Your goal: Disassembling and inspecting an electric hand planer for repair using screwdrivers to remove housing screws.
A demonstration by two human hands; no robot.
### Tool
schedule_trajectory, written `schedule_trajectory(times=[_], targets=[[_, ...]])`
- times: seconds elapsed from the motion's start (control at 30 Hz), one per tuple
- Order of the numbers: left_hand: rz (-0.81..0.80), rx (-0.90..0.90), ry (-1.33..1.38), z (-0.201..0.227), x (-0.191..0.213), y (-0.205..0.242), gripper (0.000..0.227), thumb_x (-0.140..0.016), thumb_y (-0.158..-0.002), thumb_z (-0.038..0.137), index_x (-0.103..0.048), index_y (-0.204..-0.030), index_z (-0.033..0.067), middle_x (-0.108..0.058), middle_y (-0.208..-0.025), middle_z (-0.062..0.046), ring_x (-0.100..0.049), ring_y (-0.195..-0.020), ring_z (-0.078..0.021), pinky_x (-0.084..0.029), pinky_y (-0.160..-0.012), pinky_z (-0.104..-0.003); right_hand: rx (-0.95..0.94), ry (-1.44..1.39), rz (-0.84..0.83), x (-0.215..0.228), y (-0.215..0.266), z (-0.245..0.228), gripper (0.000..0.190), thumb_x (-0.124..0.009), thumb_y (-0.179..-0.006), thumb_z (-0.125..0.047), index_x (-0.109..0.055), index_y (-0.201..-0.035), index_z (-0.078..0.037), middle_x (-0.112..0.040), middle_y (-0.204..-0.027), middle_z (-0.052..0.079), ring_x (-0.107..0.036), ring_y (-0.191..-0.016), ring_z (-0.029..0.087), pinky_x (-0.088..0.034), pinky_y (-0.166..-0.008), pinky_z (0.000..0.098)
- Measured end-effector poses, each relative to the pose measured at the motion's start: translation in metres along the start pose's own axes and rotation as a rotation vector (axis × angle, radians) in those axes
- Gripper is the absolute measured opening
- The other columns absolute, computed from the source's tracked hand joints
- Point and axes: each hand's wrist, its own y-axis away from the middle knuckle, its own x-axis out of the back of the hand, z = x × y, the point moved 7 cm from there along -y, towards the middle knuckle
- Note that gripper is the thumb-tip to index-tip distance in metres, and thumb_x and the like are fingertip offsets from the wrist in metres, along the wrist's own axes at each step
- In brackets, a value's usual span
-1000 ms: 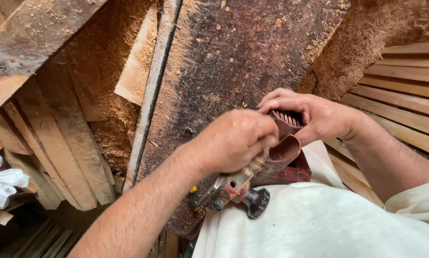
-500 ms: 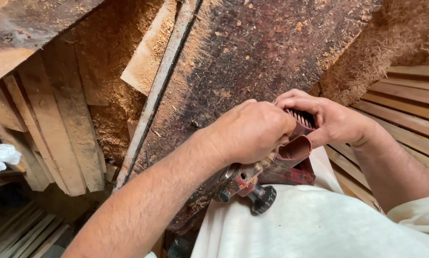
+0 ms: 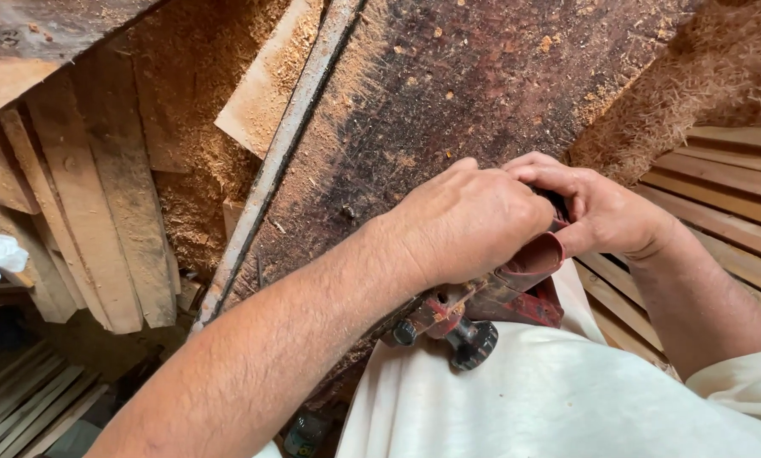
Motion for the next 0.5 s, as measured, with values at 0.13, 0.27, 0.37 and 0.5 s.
schedule_trajectory(times=[0.13,0.27,0.37,0.5], targets=[[0.173,0.037,-0.135,0.003,-0.002,-0.008,0.006,-0.059,-0.067,0.021,-0.065,-0.066,0.0210,-0.065,-0.076,0.006,-0.060,-0.080,-0.0188,-0.036,-0.068,-0.041,-0.035,0.169,0.133,0.002,0.002,-0.004,0.074,-0.073,-0.054,-0.033,-0.049,-0.118,-0.004,-0.047,-0.115,0.011,-0.044,-0.112,0.018,-0.033,-0.100,0.0328],[0.106,0.119,-0.217,0.012,0.012,-0.006,0.009,-0.058,-0.073,0.031,-0.067,-0.073,0.0294,-0.064,-0.084,0.010,-0.059,-0.084,-0.0169,-0.038,-0.070,-0.038,-0.039,0.205,0.233,-0.003,0.010,-0.004,0.073,-0.079,-0.045,-0.013,-0.052,-0.112,-0.004,-0.046,-0.119,0.008,-0.042,-0.115,0.017,-0.033,-0.101,0.0320],[-0.110,0.193,-0.250,0.015,0.010,-0.001,0.018,-0.049,-0.082,0.041,-0.066,-0.085,0.0364,-0.062,-0.094,0.010,-0.056,-0.089,-0.0155,-0.033,-0.078,-0.037,-0.024,0.230,0.264,-0.005,0.009,-0.005,0.072,-0.079,-0.047,-0.013,-0.050,-0.112,-0.004,-0.045,-0.118,0.008,-0.042,-0.114,0.017,-0.033,-0.101,0.0316],[-0.178,0.227,-0.267,0.018,0.003,0.005,0.017,-0.052,-0.083,0.039,-0.064,-0.094,0.0326,-0.058,-0.103,0.010,-0.049,-0.098,-0.0166,-0.029,-0.081,-0.038,0.000,0.255,0.363,-0.017,0.010,-0.004,0.069,-0.078,-0.051,-0.013,-0.047,-0.112,-0.005,-0.044,-0.117,0.009,-0.042,-0.112,0.017,-0.033,-0.099,0.0307]])
